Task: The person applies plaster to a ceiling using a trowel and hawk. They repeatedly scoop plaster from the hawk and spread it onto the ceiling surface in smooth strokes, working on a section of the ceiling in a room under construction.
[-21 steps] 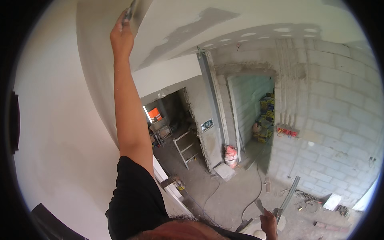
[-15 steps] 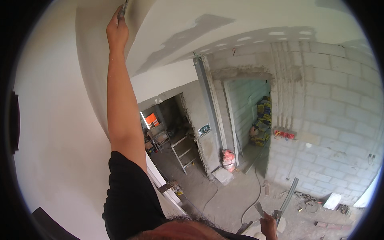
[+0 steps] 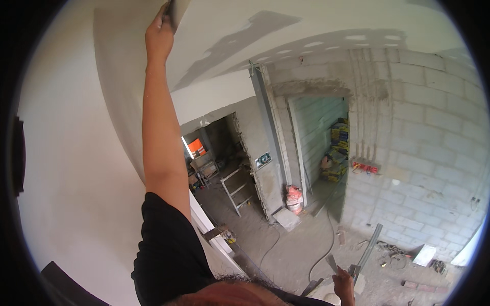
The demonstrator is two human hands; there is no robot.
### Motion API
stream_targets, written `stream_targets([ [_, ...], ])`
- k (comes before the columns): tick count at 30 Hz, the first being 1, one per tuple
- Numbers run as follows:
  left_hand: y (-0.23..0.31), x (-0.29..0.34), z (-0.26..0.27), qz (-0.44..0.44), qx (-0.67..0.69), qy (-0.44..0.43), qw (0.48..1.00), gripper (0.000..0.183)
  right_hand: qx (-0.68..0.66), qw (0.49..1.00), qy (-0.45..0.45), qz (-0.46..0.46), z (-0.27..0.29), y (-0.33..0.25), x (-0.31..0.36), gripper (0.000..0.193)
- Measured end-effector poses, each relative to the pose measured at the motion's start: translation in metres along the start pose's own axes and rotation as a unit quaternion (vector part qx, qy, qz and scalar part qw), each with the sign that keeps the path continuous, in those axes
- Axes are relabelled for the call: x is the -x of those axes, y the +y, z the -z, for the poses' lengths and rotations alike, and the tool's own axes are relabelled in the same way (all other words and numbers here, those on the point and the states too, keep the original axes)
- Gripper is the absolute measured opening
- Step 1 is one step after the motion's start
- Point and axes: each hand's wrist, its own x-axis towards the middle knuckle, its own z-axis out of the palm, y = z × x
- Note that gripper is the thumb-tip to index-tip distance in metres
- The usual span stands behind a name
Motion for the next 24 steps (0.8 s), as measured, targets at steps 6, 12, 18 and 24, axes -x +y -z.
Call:
stream_targets([
  [6, -0.001, 0.035, 0.021, 0.058, -0.040, -0.006, 0.997, 0.041, 0.005, 1.000, -0.022, -0.006, -0.002, -0.024, -0.001, 0.047],
  [12, -0.004, -0.008, 0.021, -0.012, -0.014, 0.050, 0.999, 0.041, -0.014, 1.000, -0.001, -0.011, -0.019, 0.015, -0.002, 0.051],
  [18, -0.009, -0.035, 0.008, -0.007, -0.006, 0.034, 0.999, 0.042, -0.045, 0.997, 0.062, 0.020, -0.034, 0.070, 0.000, 0.055],
  [24, -0.021, -0.051, 0.010, -0.075, -0.041, 0.043, 0.995, 0.042, -0.014, 0.999, 0.047, -0.010, -0.018, 0.040, 0.005, 0.052],
])
